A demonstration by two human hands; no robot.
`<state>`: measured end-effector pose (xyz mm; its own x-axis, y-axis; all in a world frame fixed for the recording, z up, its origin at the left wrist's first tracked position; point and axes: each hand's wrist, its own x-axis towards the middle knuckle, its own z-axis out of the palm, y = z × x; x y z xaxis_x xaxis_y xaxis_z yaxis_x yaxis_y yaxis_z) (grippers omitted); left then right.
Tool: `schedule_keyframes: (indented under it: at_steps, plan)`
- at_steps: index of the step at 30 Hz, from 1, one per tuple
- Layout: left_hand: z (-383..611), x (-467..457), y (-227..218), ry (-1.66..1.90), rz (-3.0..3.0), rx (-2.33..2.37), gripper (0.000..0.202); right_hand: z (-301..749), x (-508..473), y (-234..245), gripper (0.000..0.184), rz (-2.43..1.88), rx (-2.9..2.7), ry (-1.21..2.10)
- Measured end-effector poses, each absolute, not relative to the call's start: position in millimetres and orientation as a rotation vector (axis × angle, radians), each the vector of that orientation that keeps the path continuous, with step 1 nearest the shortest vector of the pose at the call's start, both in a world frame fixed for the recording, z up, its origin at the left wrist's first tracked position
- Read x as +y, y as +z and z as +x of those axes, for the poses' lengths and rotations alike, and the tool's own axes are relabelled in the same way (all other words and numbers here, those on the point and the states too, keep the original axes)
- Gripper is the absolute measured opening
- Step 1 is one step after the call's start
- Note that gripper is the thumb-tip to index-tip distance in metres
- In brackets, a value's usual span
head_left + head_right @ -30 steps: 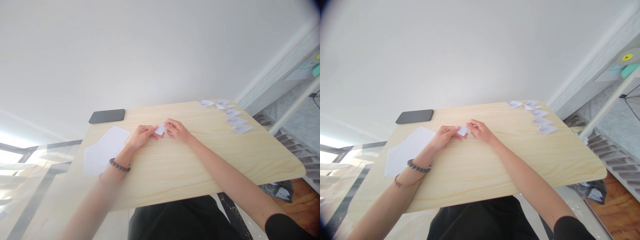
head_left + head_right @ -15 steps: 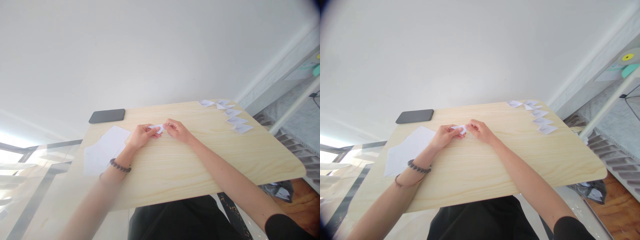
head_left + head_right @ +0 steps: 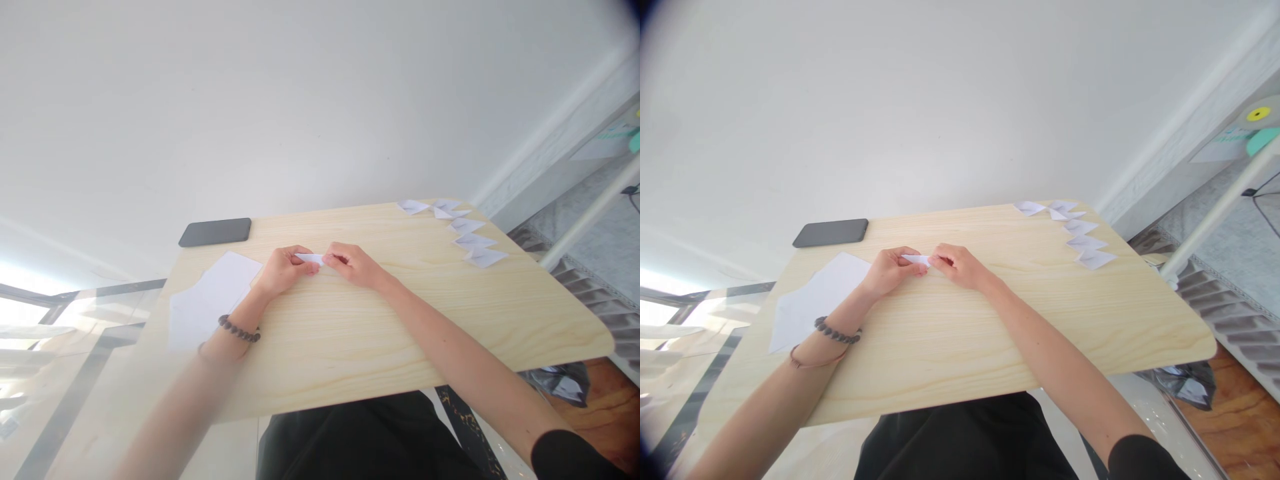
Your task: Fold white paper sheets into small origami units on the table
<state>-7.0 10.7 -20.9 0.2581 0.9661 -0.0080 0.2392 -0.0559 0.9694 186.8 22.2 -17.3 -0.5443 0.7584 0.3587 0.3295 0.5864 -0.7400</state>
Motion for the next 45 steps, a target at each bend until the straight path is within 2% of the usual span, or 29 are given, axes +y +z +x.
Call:
schedule_keyframes:
  at_steps: [9,14,22,28,36,45]
  plan:
    - [-5.3,7.4,-19.5,0.942,1.562,1.176,0.038,189.5,23.2,-19.4,0.018,-0.866,-2.206,0.666]
    - [-8.2,8.8,-19.3,0.941,1.645,1.205,0.034,189.6,24.4,-18.1,0.021,-0.793,-2.283,0.607]
    - [-5.8,8.0,-17.4,0.896,1.528,1.063,0.044,191.9,27.7,-17.4,0.021,-0.782,-2.206,0.588]
    - [-6.8,10.9,-18.3,0.898,1.441,1.063,0.041,190.2,27.3,-19.1,0.021,-0.820,-2.167,0.651]
    - [-5.9,9.6,-20.9,0.880,1.640,1.165,0.032,188.2,23.8,-18.0,0.020,-0.802,-2.200,0.663]
    - [-1.5,13.8,-18.4,0.991,1.293,1.143,0.044,186.5,22.7,-21.0,0.016,-0.929,-2.210,0.238]
